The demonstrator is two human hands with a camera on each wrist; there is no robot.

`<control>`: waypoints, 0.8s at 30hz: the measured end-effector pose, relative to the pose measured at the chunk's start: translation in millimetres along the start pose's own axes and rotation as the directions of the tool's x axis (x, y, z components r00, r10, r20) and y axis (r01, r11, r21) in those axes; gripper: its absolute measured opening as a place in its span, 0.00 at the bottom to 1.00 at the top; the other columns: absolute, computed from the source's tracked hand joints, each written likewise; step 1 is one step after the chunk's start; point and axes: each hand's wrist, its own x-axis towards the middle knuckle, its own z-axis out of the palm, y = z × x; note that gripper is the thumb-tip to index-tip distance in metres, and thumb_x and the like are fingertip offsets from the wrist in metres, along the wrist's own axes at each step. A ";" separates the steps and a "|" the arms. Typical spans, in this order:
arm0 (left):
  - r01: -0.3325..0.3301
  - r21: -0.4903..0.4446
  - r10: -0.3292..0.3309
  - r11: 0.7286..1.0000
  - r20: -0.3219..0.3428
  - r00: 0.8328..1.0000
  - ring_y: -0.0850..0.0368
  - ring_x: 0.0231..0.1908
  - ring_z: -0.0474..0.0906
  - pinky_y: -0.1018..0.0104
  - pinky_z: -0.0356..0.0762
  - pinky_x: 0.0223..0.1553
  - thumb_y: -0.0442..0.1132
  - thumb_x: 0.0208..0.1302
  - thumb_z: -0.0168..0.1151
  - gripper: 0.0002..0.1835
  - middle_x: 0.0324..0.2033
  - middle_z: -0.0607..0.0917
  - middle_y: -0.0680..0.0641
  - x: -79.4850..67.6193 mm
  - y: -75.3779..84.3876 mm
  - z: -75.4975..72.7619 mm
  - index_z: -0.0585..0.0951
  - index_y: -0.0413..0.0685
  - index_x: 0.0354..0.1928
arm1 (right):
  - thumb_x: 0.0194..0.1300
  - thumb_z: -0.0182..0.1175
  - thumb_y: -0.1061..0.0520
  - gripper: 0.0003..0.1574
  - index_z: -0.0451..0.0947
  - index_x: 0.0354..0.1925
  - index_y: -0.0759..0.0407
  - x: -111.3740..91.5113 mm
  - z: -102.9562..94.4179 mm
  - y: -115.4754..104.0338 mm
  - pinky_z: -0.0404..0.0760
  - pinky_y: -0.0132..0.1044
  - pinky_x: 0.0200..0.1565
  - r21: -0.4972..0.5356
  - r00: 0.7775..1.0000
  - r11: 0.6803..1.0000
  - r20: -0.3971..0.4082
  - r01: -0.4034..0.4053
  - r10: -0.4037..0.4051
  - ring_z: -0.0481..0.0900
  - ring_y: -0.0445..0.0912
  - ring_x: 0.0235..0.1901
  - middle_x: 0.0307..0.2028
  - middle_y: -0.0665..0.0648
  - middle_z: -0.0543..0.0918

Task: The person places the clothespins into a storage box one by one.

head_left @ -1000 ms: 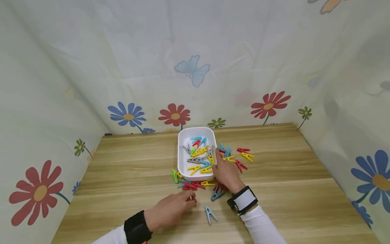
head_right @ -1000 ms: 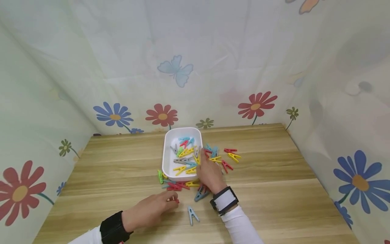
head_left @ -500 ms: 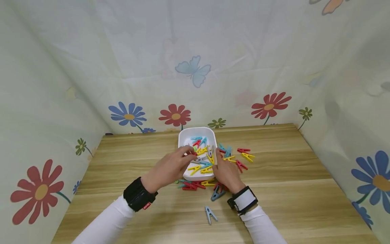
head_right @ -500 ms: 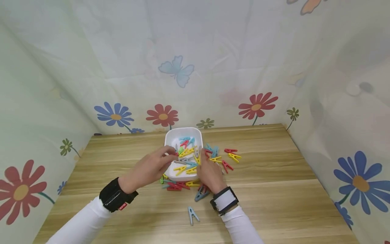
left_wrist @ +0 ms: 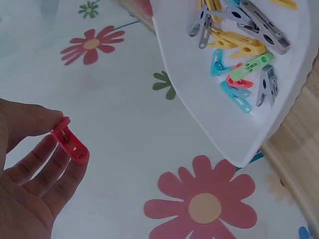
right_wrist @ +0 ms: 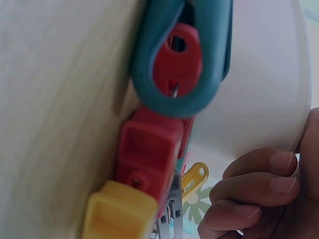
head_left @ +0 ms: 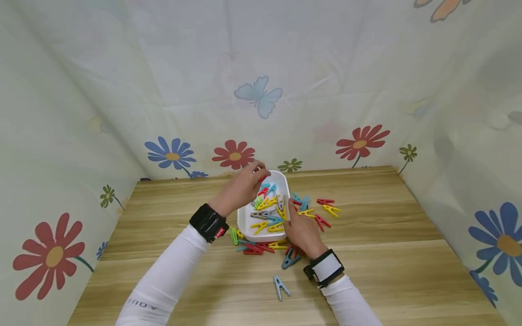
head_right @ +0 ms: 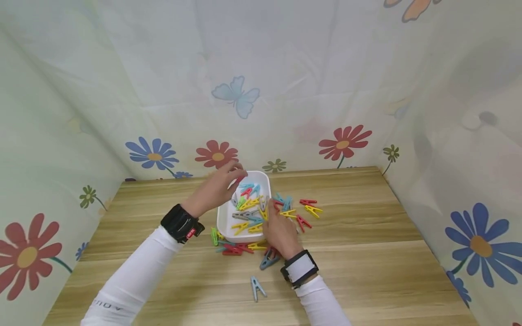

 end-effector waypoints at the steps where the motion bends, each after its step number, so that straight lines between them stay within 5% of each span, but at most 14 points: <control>1: 0.019 -0.002 -0.019 1.000 0.003 1.000 0.57 0.42 0.71 0.68 0.74 0.44 0.34 0.59 0.60 0.16 0.47 0.72 0.46 2.3 -3.8 2.6 0.76 0.46 0.51 | 0.64 0.49 0.53 0.42 0.45 0.71 0.55 -0.1 0.2 -0.1 0.62 0.40 0.14 -0.002 1.000 1.000 -0.001 0.000 0.000 0.64 0.47 0.10 0.10 0.52 0.67; 12: 0.099 -0.021 -0.098 0.995 0.032 0.995 0.56 0.46 0.73 0.66 0.74 0.45 0.37 0.61 0.59 0.18 0.51 0.72 0.46 8.2 -28.9 26.6 0.75 0.48 0.54 | 0.64 0.50 0.52 0.42 0.45 0.71 0.55 -1.2 2.0 -1.2 0.62 0.40 0.15 0.004 1.000 1.000 0.005 0.006 -0.006 0.64 0.47 0.10 0.10 0.52 0.67; 18: 0.129 0.011 -0.129 0.992 0.105 0.986 0.51 0.64 0.53 0.52 0.57 0.61 0.52 0.59 0.61 0.34 0.67 0.58 0.44 5.8 -31.4 26.1 0.63 0.52 0.66 | 0.64 0.49 0.52 0.42 0.45 0.71 0.54 -1.1 0.5 -0.5 0.62 0.40 0.15 0.013 1.000 1.000 0.005 0.010 -0.010 0.64 0.46 0.09 0.11 0.52 0.67; 24: 0.088 0.035 -0.092 0.995 0.111 0.990 0.49 0.66 0.47 0.49 0.51 0.63 0.58 0.59 0.57 0.39 0.69 0.53 0.45 -1.1 -24.5 16.4 0.59 0.53 0.68 | 0.64 0.50 0.52 0.41 0.46 0.71 0.55 -1.2 -1.3 0.5 0.61 0.39 0.14 0.003 1.000 1.000 -0.009 0.013 -0.013 0.64 0.46 0.09 0.10 0.51 0.67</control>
